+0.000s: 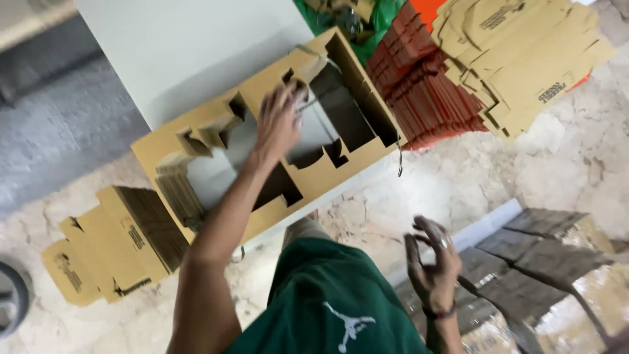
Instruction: Preparing a roll of labels and organizing cardboard packaging inserts in a factory setting.
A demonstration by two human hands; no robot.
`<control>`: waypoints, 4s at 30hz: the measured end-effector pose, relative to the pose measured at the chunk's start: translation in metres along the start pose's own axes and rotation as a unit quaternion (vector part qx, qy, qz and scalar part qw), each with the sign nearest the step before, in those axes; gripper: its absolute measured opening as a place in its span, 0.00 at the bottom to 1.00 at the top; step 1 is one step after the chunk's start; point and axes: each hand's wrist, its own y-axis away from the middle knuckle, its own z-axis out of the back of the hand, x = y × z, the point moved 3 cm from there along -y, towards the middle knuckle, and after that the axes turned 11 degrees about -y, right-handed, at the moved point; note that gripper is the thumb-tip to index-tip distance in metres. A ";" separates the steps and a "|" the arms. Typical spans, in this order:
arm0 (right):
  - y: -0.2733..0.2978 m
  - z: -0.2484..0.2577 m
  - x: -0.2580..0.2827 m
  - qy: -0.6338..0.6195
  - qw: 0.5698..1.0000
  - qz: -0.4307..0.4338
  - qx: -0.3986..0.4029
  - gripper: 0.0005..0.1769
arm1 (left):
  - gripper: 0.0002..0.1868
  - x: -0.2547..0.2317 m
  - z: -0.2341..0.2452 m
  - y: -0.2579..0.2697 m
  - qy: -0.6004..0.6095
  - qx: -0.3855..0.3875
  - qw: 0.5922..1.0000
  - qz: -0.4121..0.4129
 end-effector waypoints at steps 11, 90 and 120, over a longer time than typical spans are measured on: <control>-0.225 -0.147 -0.073 0.077 0.970 0.141 0.180 0.26 | 0.27 0.044 -0.160 -0.175 -0.026 0.142 0.988 -0.057; -0.305 -0.391 -0.314 -0.414 0.560 -0.669 -0.257 0.27 | 0.32 0.107 -0.284 -0.334 0.057 0.568 0.820 -0.045; -0.288 -0.402 -0.346 -0.371 0.621 -0.649 -0.238 0.18 | 0.17 0.169 -0.304 -0.356 0.225 0.439 0.850 0.185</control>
